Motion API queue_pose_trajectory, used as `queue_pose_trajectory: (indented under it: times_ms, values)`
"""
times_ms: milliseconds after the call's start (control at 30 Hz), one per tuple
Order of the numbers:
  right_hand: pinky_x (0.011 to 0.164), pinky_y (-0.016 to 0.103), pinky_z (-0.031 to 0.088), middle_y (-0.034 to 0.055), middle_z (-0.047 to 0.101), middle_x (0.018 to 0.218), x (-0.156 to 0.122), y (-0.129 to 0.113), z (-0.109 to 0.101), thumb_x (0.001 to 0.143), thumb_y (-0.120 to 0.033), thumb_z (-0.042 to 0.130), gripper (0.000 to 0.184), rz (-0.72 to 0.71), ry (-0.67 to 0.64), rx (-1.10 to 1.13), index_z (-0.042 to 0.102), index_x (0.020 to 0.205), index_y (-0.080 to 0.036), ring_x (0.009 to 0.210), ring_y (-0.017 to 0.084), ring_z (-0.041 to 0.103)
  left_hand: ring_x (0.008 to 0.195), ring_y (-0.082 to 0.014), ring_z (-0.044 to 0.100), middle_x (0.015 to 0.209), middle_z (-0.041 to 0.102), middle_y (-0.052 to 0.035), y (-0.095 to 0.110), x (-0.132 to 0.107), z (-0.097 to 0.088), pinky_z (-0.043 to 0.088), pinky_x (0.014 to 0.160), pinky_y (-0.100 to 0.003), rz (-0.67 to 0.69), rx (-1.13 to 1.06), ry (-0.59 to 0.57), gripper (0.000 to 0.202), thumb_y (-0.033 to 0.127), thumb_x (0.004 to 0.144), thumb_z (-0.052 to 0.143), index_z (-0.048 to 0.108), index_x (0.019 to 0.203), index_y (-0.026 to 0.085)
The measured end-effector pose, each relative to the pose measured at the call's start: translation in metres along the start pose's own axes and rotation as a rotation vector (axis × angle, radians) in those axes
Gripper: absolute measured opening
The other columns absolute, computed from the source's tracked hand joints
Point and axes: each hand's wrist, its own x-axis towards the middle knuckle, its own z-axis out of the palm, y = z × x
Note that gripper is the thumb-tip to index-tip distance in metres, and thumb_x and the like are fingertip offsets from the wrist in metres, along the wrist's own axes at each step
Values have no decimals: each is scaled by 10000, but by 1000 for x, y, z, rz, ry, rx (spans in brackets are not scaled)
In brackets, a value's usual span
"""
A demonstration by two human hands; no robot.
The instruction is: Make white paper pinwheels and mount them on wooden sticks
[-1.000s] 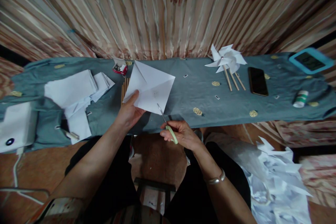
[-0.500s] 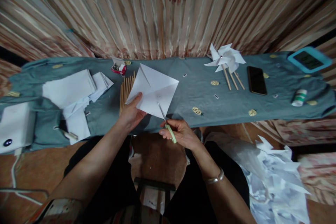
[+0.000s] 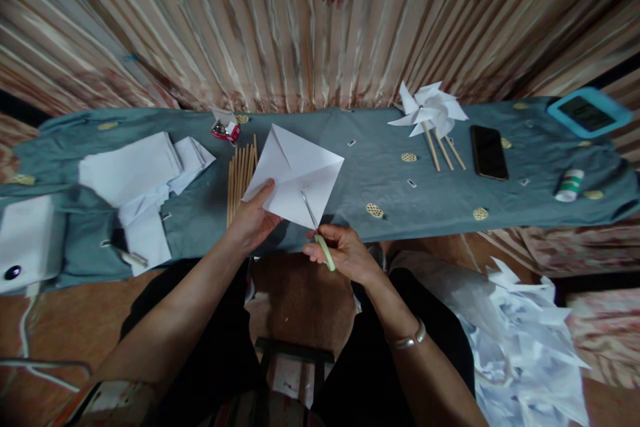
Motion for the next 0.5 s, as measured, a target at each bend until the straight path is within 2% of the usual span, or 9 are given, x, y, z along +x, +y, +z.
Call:
queue_pose_trajectory:
  times_ms: [100, 300, 500]
  values:
    - [491, 188, 449, -41, 648, 563, 0, -1, 2, 455, -511, 899, 531, 23, 24, 16, 662, 779, -164, 487, 66, 570, 895, -195, 690, 933, 724, -49, 0, 0, -1, 545, 889, -351, -6, 2, -6, 300, 189, 805, 707, 632, 1089, 132]
    - [493, 184, 437, -36, 647, 541, 1, 1, 2, 454, -477, 906, 501, 6, 36, 15, 678, 767, -159, 481, 64, 560, 807, -164, 683, 902, 725, -46, -1, -1, -1, 555, 848, -325, -21, 12, -2, 231, 183, 833, 671, 629, 1054, 128]
    - [500, 199, 456, -35, 651, 552, 3, 3, 0, 450, -436, 915, 470, -3, 32, 22, 697, 769, -169, 496, 82, 578, 857, -191, 682, 890, 722, -55, -3, -2, -2, 542, 862, -345, -43, 32, -17, 234, 212, 818, 690, 633, 1028, 127]
